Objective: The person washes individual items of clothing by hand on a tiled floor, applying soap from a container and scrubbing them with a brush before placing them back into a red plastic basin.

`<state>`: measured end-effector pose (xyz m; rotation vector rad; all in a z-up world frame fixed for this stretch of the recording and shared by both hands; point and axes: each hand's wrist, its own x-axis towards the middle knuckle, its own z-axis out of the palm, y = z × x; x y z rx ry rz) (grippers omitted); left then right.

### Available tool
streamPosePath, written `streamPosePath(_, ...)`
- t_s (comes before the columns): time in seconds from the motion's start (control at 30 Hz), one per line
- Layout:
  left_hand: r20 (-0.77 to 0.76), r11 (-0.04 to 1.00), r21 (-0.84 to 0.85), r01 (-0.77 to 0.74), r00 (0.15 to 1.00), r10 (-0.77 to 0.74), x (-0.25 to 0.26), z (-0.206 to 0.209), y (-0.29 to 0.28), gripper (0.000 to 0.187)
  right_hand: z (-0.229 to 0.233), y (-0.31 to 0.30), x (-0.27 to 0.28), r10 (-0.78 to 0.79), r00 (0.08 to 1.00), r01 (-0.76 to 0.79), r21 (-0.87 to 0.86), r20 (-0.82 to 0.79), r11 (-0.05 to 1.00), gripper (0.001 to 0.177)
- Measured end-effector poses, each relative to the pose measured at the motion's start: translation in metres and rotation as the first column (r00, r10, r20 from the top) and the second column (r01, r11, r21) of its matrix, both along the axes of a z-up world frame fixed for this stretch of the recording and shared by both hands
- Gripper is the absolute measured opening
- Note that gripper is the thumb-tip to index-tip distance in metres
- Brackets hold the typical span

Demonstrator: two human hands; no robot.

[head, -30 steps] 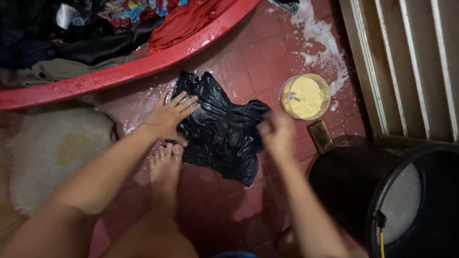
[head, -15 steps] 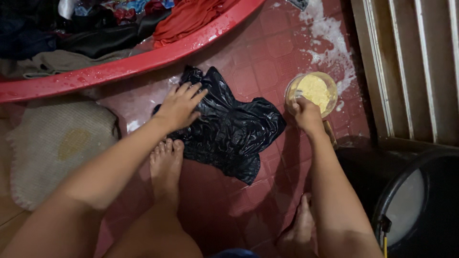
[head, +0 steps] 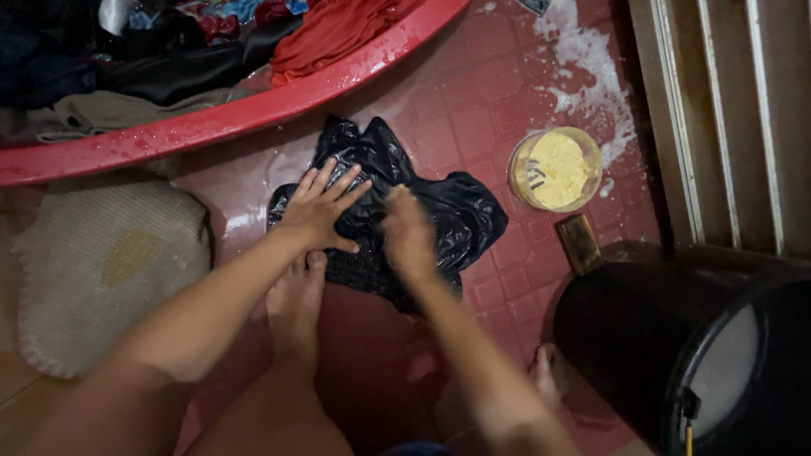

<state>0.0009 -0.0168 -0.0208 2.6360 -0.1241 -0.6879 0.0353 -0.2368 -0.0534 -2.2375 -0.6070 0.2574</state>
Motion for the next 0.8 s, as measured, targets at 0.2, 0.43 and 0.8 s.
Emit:
streamPosePath(0.2, -0.062, 0.999, 0.031, 0.040, 0.997, -0.038, 0.005, -0.006, 0.008, 0.133, 0.029, -0.024, -0.009, 0.381, 0.924, -0.356, -0.292, 0.033, 0.888, 0.065)
streamPosePath(0.43, -0.059, 0.998, 0.045, 0.051, 0.997, -0.048, 0.003, -0.004, 0.004, 0.138, 0.026, 0.024, -0.024, 0.471, 0.865, -0.405, -0.313, 0.172, 0.859, 0.072)
streamPosePath(0.8, -0.078, 0.994, 0.084, 0.068, 0.995, -0.061, 0.003, -0.003, 0.002, 0.140, 0.042, 0.005, -0.007, 0.438, 0.888, -0.339, -0.444, 0.140, 0.829, 0.070)
